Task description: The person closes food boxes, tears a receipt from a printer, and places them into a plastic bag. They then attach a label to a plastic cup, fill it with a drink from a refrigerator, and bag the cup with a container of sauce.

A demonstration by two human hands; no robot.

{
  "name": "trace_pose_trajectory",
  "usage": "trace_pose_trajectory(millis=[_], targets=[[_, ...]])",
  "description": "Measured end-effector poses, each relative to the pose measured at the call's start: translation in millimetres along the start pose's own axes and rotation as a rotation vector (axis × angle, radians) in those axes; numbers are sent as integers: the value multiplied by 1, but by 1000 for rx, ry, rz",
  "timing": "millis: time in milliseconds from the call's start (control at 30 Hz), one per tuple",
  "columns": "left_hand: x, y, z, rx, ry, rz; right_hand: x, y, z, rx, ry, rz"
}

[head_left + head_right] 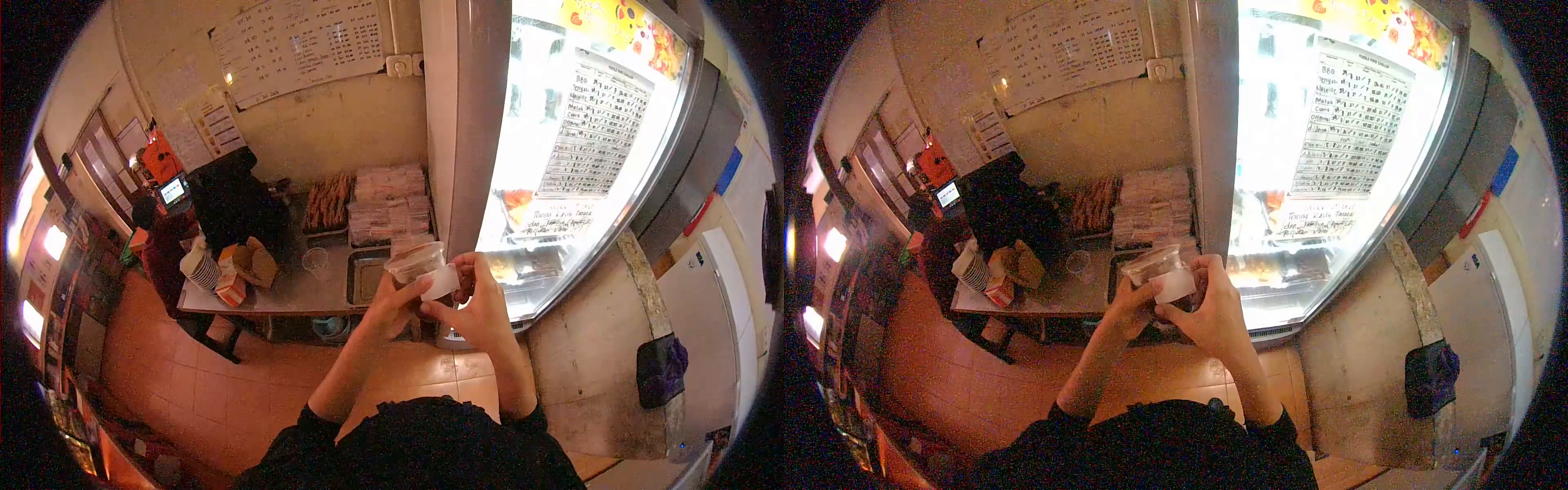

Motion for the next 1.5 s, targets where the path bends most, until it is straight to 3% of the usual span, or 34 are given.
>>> trace_pose_trajectory(millis=[133, 233, 400, 467, 533, 633, 667, 700, 767, 800, 867, 900, 967, 1000, 1067, 1100, 1133, 1200, 1267, 1300, 1400, 1467, 1500], targets=[[4, -9, -2, 70, -33, 44, 2, 7, -4, -87, -27, 50], [5, -19, 6, 44, 34, 63, 5, 29, -15, -273, 41, -68], [12, -29, 26, -51, 94, 13, 7, 45, -33, -261, 281, 20], [23, -34, 54, -224, 204, 114, 5, 54, -53, -297, 177, 68], [36, -44, 86, -289, 269, 183, 6, 58, -84, -555, 50, -83], [64, -20, 102, -145, 114, -112, 10, 66, -128, -563, -61, -73], [73, -14, 110, -117, 80, -170, 1, 66, -110, -192, 95, 63], [84, -1, 110, 76, -126, -323, -9, 41, -77, 333, 342, 201], [125, 9, 137, 286, -339, -472, -21, 45, -39, 670, 757, 129], [152, 3, 169, 327, -338, -387, -32, 55, -32, 760, 831, 185], [213, 19, 189, 293, -379, -450, -54, 69, -37, 797, 791, 243], [243, 27, 200, 277, -399, -482, -60, 90, -44, 772, 783, 165], [287, 46, 221, 127, -399, -694, -53, 104, -53, 1052, 800, 48], [294, 41, 253, 218, -260, -638, -50, 112, -59, 1126, 785, -37], [340, 14, 323, 425, 96, -563, -18, 194, -47, 879, 1127, -203], [381, -5, 356, 543, 303, -538, -7, 220, -48, 676, 1119, -248], [431, -25, 380, 673, 514, -522, 17, 241, -54, 422, 1006, -240], [481, 9, 405, 367, 928, -556, 79, 290, -86, -53, 729, -290], [520, 25, 450, 278, 1104, -563, 158, 331, -144, -291, 449, -444], [544, 29, 472, 287, 1160, -607, 177, 327, -180, -288, 338, -581], [620, 32, 554, 155, 1376, -585, 225, 314, -372, -184, -72, -941], [663, 10, 623, 180, 1413, -357, 243, 292, -521, -124, -451, -1066], [689, 42, 626, 164, 1483, -381, 248, 276, -594, -88, -668, -1093]])
Point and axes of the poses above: each hand's wrist, its own x-axis away from the middle knuckle, its own z-axis out of the back of the hand, y = z × x, the point moved 8 cm from there along -x, towards the middle knuckle, and after that the axes turned 10 degrees about z, right-handed, at the moved point
